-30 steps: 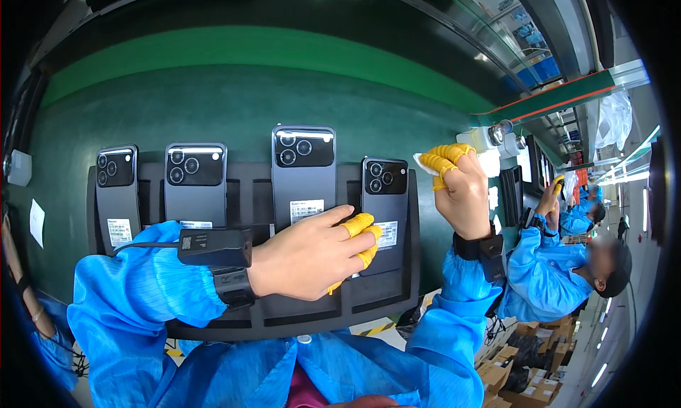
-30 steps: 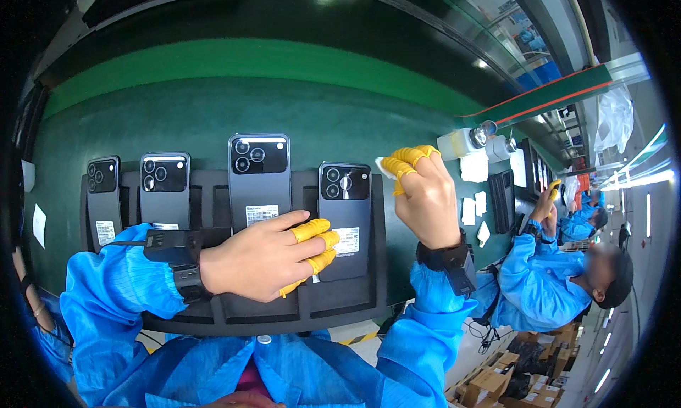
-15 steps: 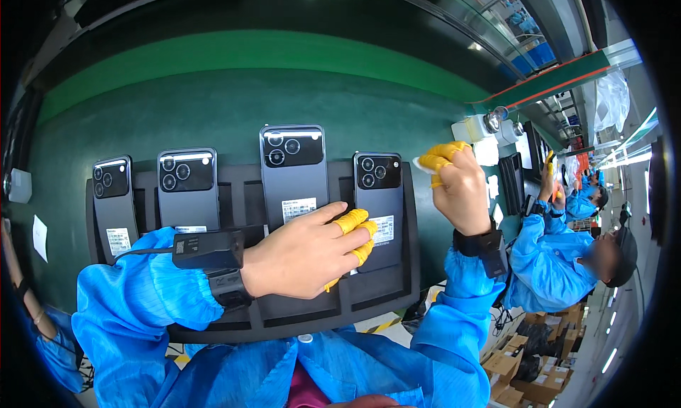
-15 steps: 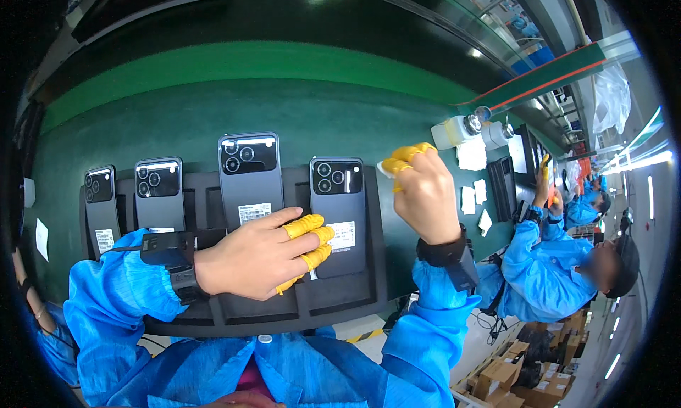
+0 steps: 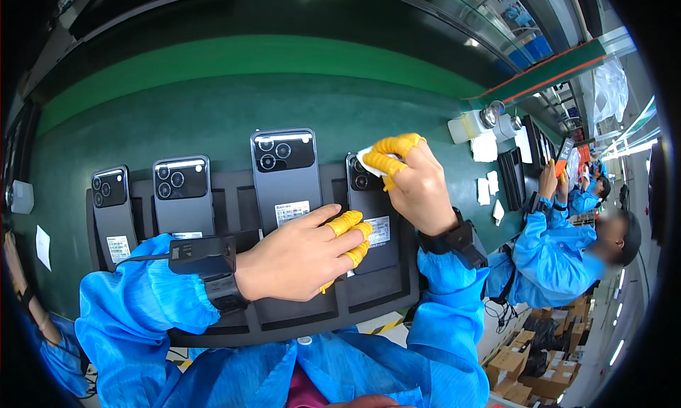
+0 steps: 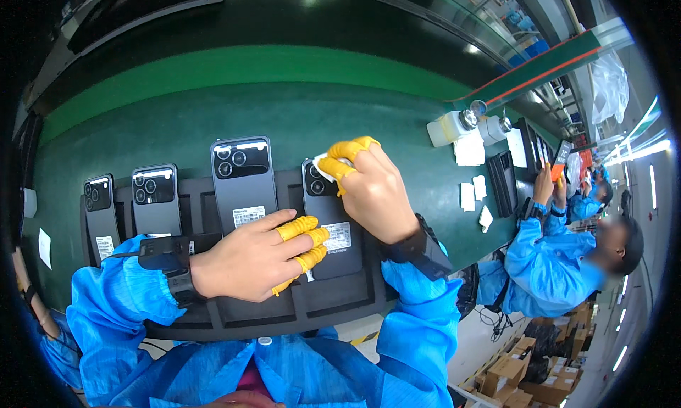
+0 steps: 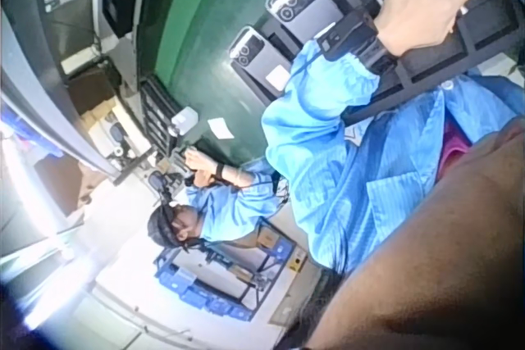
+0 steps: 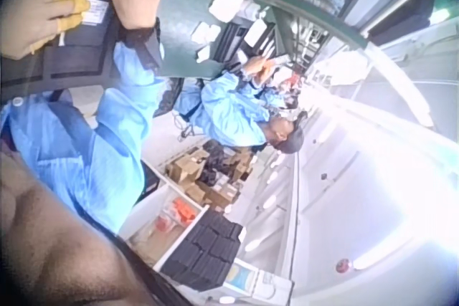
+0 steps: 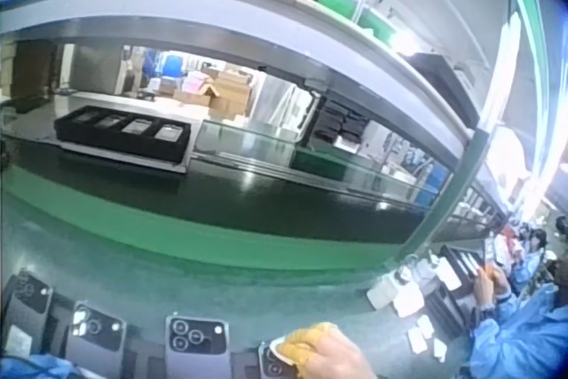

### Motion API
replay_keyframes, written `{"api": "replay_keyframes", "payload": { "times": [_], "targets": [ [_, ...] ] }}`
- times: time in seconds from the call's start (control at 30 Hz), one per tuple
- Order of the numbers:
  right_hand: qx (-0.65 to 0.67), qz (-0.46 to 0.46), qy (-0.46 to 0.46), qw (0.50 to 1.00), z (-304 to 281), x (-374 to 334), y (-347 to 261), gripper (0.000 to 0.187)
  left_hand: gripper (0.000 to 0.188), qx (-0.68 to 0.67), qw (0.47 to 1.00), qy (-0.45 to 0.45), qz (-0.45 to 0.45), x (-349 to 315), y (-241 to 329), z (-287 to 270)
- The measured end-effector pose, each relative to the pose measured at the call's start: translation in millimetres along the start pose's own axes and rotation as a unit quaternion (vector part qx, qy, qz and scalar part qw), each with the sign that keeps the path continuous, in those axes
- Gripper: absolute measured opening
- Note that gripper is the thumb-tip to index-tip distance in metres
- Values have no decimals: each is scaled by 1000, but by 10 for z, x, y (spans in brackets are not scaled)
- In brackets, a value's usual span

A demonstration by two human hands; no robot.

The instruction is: Cleaning the back and camera lenses of mobile phones on an assembly line.

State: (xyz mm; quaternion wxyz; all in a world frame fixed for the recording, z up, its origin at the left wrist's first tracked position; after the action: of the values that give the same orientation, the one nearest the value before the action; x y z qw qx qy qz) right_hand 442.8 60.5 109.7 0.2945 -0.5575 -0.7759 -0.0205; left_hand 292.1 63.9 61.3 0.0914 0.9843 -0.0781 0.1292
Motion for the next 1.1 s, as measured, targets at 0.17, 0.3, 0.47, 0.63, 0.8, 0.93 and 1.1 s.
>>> {"api": "replay_keyframes", "payload": {
  "times": [0.17,0.3,0.47,0.63,0.8,0.93,1.1],
  "targets": [
    [1,-24,15,1000,60,132,130,32,50,12,1000,23,7,-27,4,-27],
    [-30,5,50,998,-117,107,150,34,52,4,1000,1,-1,-20,4,-5],
    [13,-15,7,1000,55,106,-109,34,52,17,1000,11,5,-13,8,-7],
    [-91,-2,-9,996,-125,-99,66,18,52,17,1000,23,1,-30,4,-17],
    [-113,90,10,989,-397,-323,239,25,51,11,1000,-17,-4,-2,2,26],
    [-53,49,40,997,-307,-178,116,29,52,7,1000,0,-3,-17,2,21],
    [18,-18,48,999,-61,84,-20,28,52,8,1000,-3,1,15,5,4]
  ]
}}
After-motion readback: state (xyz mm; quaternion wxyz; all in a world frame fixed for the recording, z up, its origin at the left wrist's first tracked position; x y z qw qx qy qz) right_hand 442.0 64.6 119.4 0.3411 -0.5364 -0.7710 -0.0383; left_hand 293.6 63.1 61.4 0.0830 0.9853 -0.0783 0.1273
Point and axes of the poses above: each hand's wrist, its own x-axis towards the middle knuckle, its own z-axis out of the palm, y = z × x, the point moved 6 cm from there along x, towards the middle knuckle, and after that the axes turned 11 degrees about x, right-handed, at the moved point
